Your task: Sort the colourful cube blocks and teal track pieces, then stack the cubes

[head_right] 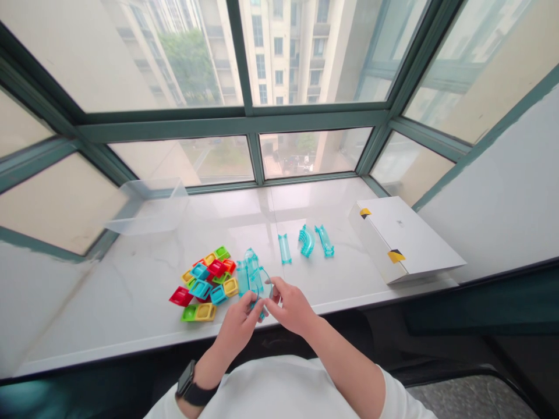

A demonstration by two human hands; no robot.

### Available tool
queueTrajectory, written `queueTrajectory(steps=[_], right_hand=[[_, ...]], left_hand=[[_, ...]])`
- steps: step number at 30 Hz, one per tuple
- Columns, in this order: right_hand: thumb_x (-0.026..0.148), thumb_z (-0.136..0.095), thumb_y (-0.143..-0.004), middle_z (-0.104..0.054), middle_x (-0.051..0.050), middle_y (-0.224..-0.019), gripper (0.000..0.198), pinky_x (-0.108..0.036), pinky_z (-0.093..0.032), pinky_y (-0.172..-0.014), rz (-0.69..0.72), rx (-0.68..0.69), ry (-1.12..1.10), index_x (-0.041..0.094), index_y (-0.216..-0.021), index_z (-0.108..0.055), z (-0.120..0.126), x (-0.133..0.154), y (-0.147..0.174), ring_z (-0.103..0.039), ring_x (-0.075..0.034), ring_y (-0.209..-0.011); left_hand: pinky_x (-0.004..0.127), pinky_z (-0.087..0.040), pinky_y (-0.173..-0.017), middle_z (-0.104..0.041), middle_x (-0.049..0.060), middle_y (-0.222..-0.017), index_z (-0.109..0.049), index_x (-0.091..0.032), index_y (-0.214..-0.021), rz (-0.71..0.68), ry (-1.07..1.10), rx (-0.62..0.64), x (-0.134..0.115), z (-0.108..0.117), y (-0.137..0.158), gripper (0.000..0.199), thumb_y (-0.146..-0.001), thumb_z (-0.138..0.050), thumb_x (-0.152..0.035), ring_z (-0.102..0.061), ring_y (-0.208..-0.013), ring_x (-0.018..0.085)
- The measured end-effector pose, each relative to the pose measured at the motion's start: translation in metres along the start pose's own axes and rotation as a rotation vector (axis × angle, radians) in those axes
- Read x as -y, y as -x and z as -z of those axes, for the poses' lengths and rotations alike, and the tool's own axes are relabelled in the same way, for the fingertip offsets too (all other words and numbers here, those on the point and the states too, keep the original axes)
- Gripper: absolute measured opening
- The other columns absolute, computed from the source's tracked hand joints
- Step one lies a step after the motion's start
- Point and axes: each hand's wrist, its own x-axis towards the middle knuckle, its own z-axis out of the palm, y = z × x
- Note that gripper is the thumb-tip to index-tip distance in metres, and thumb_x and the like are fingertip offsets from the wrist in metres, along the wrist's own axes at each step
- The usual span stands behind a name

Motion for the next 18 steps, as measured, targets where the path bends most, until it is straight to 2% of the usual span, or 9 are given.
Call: queueTrajectory(steps=[2,6,11,13,16,18], right_hand=[[0.03,-0.063,-0.092,-0.063,0.004,-0.08,0.041,-0.027,-0.048,-0.074,0.005,0.009,-0.033,0.026,-0.133,-0.059,-0.003,0.0,0.002,-0.059,-0.015,-0.073],[0.028,-0.06,-0.096,-0.061,0.005,-0.075,0.042,-0.027,-0.049,-0.073,-0.003,0.0,-0.076,0.024,-0.138,-0.059,-0.005,-0.001,0.001,-0.057,-0.014,-0.069],[0.032,-0.057,-0.1,-0.061,0.004,-0.073,0.045,-0.029,-0.051,-0.072,0.013,-0.036,-0.116,0.023,-0.143,-0.058,-0.006,-0.006,0.001,-0.057,-0.014,-0.066],[0.033,-0.059,-0.1,-0.064,0.002,-0.08,0.051,-0.03,-0.053,-0.074,0.046,-0.052,-0.13,0.024,-0.149,-0.052,-0.007,-0.008,0.002,-0.059,-0.015,-0.07],[0.033,-0.068,-0.094,-0.069,-0.003,-0.105,0.067,-0.033,-0.056,-0.076,0.138,-0.084,-0.116,0.029,-0.155,-0.043,-0.01,-0.011,0.004,-0.064,-0.017,-0.082],[0.03,-0.072,-0.09,-0.068,-0.006,-0.117,0.072,-0.034,-0.057,-0.076,0.201,-0.114,-0.077,0.031,-0.155,-0.042,-0.011,-0.011,0.005,-0.065,-0.019,-0.089]], left_hand=[[0.029,-0.047,-0.064,-0.072,0.0,-0.071,-0.053,-0.025,-0.088,0.003,-0.006,-0.002,0.001,-0.001,0.0,0.028,-0.103,-0.052,-0.049,-0.07,-0.065,0.02],[0.031,-0.049,-0.068,-0.073,0.001,-0.075,-0.056,-0.024,-0.091,-0.015,0.017,0.033,0.0,-0.002,0.0,0.034,-0.105,-0.045,-0.053,-0.069,-0.066,0.019],[0.034,-0.051,-0.075,-0.07,0.003,-0.071,-0.061,-0.021,-0.089,-0.003,0.205,0.07,-0.002,-0.005,0.002,0.049,-0.105,-0.036,-0.061,-0.066,-0.066,0.019],[0.035,-0.052,-0.077,-0.07,0.004,-0.073,-0.064,-0.019,-0.095,0.038,0.326,0.061,0.001,-0.007,0.001,0.053,-0.103,-0.039,-0.065,-0.066,-0.068,0.019],[0.035,-0.053,-0.073,-0.068,0.004,-0.075,-0.065,-0.015,-0.117,0.122,0.477,0.008,0.004,-0.009,-0.003,0.061,-0.098,-0.047,-0.07,-0.063,-0.069,0.019],[0.034,-0.053,-0.071,-0.068,0.004,-0.078,-0.062,-0.014,-0.128,0.151,0.54,-0.021,0.004,-0.009,-0.006,0.067,-0.096,-0.051,-0.072,-0.063,-0.07,0.019]])
